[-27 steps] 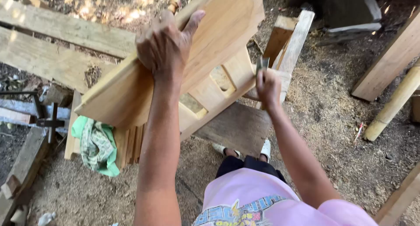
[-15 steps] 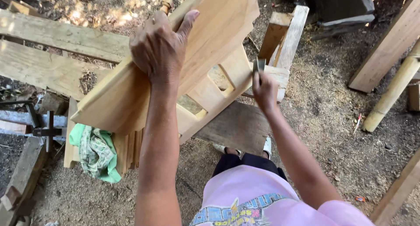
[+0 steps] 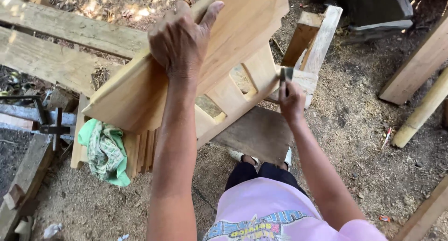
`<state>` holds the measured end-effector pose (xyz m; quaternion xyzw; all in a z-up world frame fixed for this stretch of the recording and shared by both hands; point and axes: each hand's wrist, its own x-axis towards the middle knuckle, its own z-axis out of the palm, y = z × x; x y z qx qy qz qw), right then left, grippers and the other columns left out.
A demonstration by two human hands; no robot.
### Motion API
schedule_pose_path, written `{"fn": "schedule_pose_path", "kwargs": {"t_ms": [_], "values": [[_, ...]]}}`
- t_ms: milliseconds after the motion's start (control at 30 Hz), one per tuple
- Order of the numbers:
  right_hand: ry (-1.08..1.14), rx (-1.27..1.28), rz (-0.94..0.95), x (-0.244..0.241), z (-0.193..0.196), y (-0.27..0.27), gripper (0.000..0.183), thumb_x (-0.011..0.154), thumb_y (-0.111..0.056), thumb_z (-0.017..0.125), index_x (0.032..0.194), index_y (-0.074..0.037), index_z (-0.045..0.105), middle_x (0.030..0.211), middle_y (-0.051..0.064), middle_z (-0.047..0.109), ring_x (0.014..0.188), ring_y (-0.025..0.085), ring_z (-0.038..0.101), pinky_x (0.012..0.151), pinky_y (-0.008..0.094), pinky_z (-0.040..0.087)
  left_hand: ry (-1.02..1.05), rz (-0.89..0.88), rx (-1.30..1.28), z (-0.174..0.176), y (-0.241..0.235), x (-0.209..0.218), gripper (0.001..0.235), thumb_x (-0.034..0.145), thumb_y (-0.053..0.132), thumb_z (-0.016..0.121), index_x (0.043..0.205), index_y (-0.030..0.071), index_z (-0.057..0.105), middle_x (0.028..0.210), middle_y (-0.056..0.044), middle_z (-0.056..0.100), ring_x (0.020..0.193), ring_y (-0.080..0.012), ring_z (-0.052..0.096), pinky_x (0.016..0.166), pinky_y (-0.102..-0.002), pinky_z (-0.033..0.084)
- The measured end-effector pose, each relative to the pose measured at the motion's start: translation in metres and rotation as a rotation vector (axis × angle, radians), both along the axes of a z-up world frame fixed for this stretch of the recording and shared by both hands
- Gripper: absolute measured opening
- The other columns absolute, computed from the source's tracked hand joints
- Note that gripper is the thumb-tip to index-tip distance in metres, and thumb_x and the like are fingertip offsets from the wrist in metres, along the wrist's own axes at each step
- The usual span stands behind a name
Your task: The person sands a wooden chair backrest with a sanding block, working on the edges and flat surfaces. They flip the piece over to sand the other side and continue smoothing the wood by hand.
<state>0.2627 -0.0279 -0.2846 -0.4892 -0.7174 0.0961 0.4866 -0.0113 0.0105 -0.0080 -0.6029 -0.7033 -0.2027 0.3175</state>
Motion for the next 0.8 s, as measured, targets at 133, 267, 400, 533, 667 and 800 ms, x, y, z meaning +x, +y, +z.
{"fn": "schedule_pose_path", "kwargs": {"t_ms": [133, 267, 400, 533, 667, 800], "values": [[-0.045, -0.303, -0.028, 0.010, -0.006, 0.042, 0.019, 0.109, -0.008, 0.060, 0.097, 0.000, 0.072, 0.072, 0.011, 0.067, 0.051, 0.017, 0.055, 0.043, 0.031, 0.043, 0.167, 0.010, 0.177, 0.007, -0.008, 0.011, 0.069, 0.099, 0.082, 0.050, 0.077, 0.018, 0.061, 0.063, -0.001, 0.061, 0.056, -0.0178, 0.060, 0.048, -0.036, 0.046], [-0.040, -0.204, 0.011, 0.000, 0.002, 0.017, 0.018, 0.110, -0.009, 0.060, 0.098, 0.000, 0.071, 0.076, 0.011, 0.069, 0.060, 0.016, 0.060, 0.052, 0.031, 0.049, -0.006, 0.004, 0.018, 0.002, 0.002, 0.001, 0.071, 0.093, 0.083, 0.053, 0.066, 0.018, 0.060, 0.054, -0.002, 0.059, 0.045, -0.0175, 0.057, 0.043, -0.038, 0.047], [0.027, -0.367, 0.051, 0.011, -0.008, 0.030, 0.017, 0.107, -0.008, 0.058, 0.110, 0.003, 0.072, 0.075, 0.012, 0.070, 0.051, 0.015, 0.058, 0.042, 0.032, 0.046, 0.091, 0.008, 0.096, 0.003, -0.007, 0.014, 0.074, 0.095, 0.084, 0.052, 0.078, 0.013, 0.066, 0.055, -0.003, 0.059, 0.046, -0.0182, 0.058, 0.041, -0.036, 0.047], [-0.036, -0.485, -0.007, 0.028, 0.010, 0.068, 0.033, 0.112, -0.017, 0.059, 0.090, 0.002, 0.072, 0.073, 0.012, 0.069, 0.055, 0.016, 0.059, 0.049, 0.032, 0.048, 0.142, -0.016, 0.159, 0.010, -0.010, 0.014, 0.073, 0.098, 0.083, 0.050, 0.074, 0.016, 0.061, 0.061, -0.004, 0.062, 0.055, -0.0198, 0.063, 0.049, -0.038, 0.050], [0.390, -0.574, -0.064, 0.036, 0.009, 0.027, 0.029, 0.108, -0.020, 0.055, 0.092, -0.001, 0.071, 0.072, 0.009, 0.067, 0.056, 0.013, 0.060, 0.044, 0.029, 0.048, 0.033, 0.048, 0.030, 0.013, -0.006, 0.010, 0.073, 0.091, 0.083, 0.052, 0.073, 0.013, 0.065, 0.053, -0.004, 0.061, 0.046, -0.0203, 0.062, 0.042, -0.039, 0.049], [0.269, -0.475, -0.063, 0.023, -0.020, -0.007, 0.029, 0.108, -0.017, 0.053, 0.092, 0.000, 0.069, 0.074, 0.008, 0.068, 0.054, 0.012, 0.062, 0.041, 0.027, 0.052, 0.109, 0.043, 0.096, 0.008, -0.004, 0.009, 0.073, 0.094, 0.084, 0.052, 0.071, 0.015, 0.062, 0.057, -0.005, 0.062, 0.053, -0.0217, 0.065, 0.046, -0.039, 0.050]]}}
